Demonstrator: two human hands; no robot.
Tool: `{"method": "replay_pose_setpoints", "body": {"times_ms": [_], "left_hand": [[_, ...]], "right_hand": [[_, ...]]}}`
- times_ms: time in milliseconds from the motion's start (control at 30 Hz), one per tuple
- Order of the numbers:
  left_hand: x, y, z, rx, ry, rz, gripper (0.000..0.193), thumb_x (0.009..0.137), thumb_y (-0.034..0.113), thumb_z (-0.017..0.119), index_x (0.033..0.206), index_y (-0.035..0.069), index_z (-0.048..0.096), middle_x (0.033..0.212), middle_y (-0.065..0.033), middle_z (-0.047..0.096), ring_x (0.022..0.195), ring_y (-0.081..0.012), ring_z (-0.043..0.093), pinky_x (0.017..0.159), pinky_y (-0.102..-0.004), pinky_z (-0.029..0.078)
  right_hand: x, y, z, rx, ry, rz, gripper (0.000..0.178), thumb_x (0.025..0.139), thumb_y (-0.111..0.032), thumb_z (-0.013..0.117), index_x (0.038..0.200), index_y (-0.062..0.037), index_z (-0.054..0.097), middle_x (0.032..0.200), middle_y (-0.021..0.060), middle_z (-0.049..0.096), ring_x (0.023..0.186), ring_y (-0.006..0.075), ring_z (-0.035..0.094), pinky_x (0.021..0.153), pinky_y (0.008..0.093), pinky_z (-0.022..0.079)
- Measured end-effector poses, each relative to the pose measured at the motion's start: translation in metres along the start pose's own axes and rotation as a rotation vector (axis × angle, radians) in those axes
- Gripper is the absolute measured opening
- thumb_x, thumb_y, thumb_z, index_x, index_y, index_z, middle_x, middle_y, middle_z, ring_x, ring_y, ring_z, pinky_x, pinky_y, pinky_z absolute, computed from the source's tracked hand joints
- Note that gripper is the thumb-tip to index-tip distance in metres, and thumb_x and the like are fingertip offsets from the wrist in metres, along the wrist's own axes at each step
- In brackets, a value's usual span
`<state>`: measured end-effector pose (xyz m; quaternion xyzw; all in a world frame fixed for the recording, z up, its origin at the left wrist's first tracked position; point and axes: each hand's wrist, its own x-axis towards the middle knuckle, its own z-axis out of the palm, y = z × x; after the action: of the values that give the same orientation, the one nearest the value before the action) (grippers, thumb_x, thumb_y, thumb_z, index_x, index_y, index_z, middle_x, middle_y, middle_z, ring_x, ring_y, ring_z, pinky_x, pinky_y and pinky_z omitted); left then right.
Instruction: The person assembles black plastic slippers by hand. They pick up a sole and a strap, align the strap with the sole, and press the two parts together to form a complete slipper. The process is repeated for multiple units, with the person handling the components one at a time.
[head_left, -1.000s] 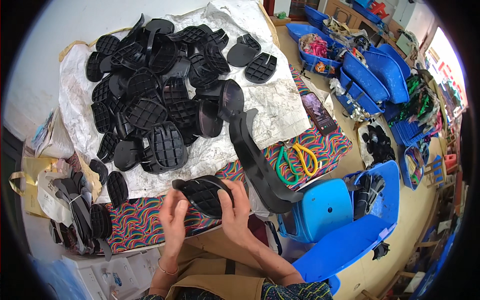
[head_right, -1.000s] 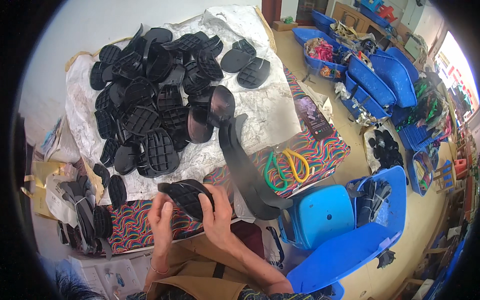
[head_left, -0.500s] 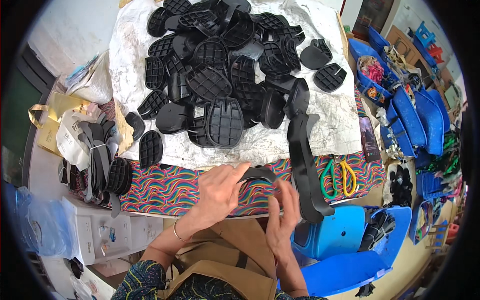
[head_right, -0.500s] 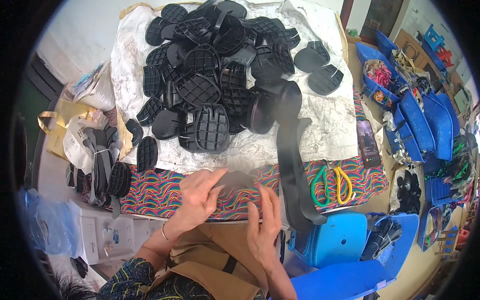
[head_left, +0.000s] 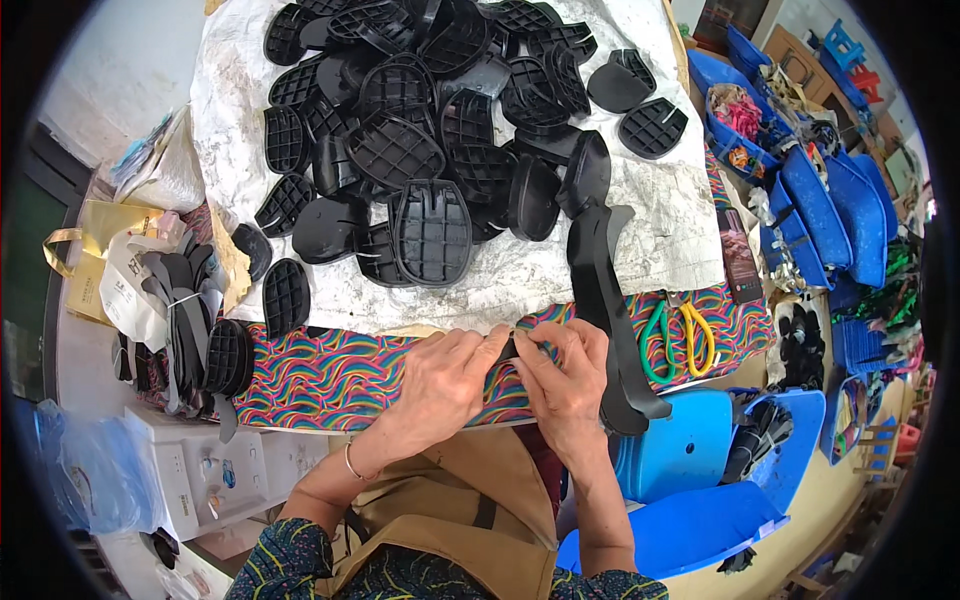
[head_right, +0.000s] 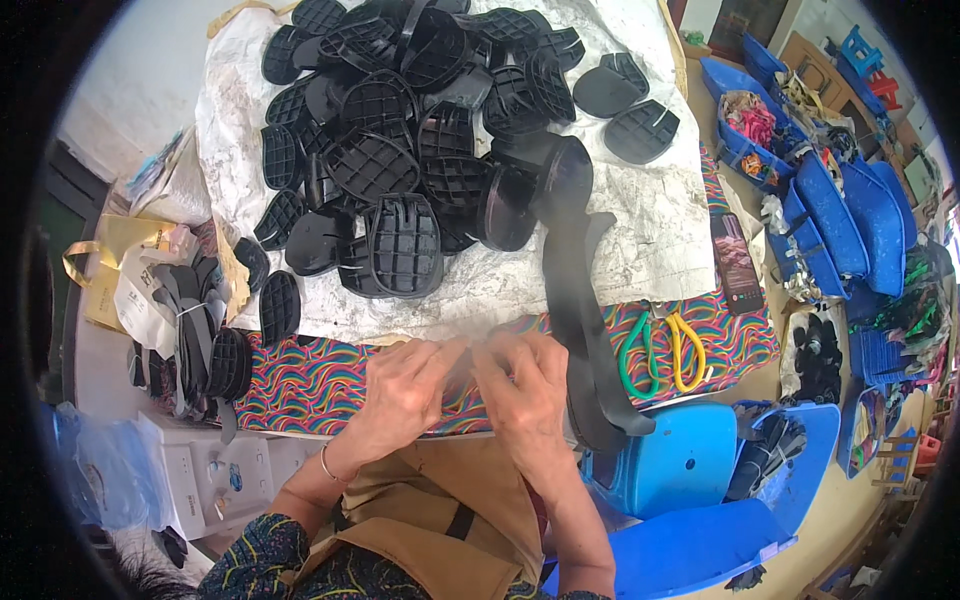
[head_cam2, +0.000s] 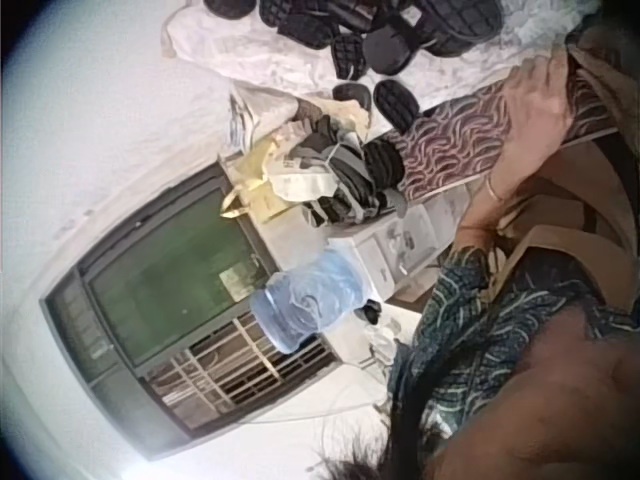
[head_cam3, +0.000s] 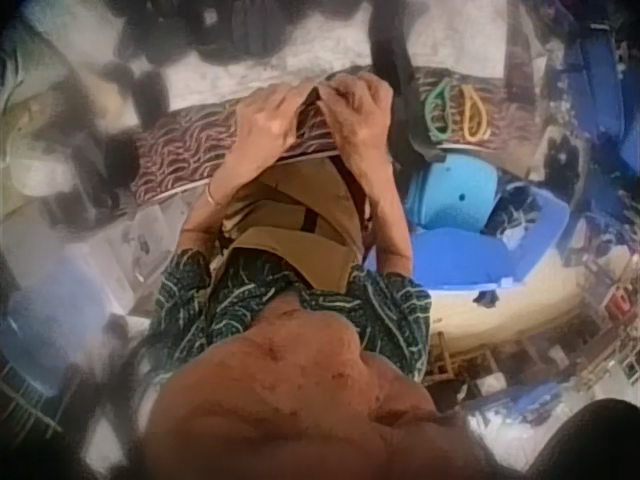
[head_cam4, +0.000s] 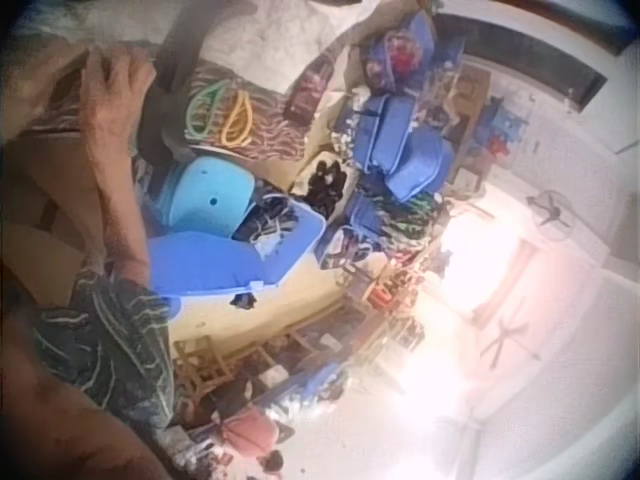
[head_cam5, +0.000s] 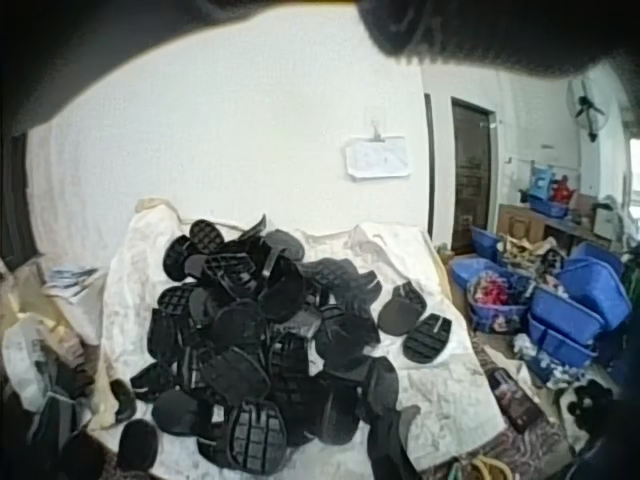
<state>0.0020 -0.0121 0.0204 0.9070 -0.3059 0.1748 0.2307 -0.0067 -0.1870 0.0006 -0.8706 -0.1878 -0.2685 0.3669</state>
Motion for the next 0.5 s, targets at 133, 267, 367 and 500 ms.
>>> {"method": "replay_pose_setpoints", "body": {"times_ms": [133,267,367,500], "left_hand": [[0.003,-0.002,-0.001,-0.056,0.013,-0.019,0.052,0.067,-0.004,0.065,0.119,-0.005,0.062,0.073,-0.0096,0.053,0.066,-0.0262,0.058,0.056,-0.0394,0.046],[0.002,-0.006,0.003,-0.131,0.040,-0.007,0.049,0.069,-0.005,0.065,0.118,-0.004,0.062,0.072,-0.0095,0.053,0.066,-0.0264,0.058,0.057,-0.0393,0.046],[0.001,-0.010,0.002,-0.116,0.007,-0.011,0.050,0.068,-0.005,0.065,0.118,0.000,0.064,0.073,-0.0086,0.053,0.066,-0.0262,0.057,0.057,-0.0392,0.045],[0.005,-0.006,-0.001,-0.105,-0.009,-0.013,0.050,0.067,-0.004,0.065,0.116,0.005,0.067,0.073,-0.0075,0.053,0.065,-0.0252,0.057,0.058,-0.0384,0.044]], "right_hand": [[0.001,0.009,0.009,-0.030,0.081,-0.136,0.035,0.065,-0.004,0.074,0.099,-0.0019,0.071,0.104,0.0061,0.063,0.097,0.0261,0.056,0.080,0.0387,0.046],[-0.015,0.011,0.025,-0.073,0.222,-0.195,0.034,0.061,-0.005,0.072,0.096,-0.0004,0.072,0.103,0.0063,0.063,0.090,0.0238,0.057,0.076,0.0379,0.048],[-0.012,0.009,0.021,-0.148,0.170,-0.243,0.035,0.061,-0.005,0.071,0.096,-0.0004,0.072,0.104,0.0066,0.063,0.089,0.0241,0.058,0.078,0.0391,0.048],[-0.021,0.012,0.020,-0.220,0.195,-0.199,0.031,0.067,-0.006,0.077,0.097,-0.0012,0.071,0.101,0.0064,0.062,0.089,0.0241,0.058,0.077,0.0395,0.048]]}}
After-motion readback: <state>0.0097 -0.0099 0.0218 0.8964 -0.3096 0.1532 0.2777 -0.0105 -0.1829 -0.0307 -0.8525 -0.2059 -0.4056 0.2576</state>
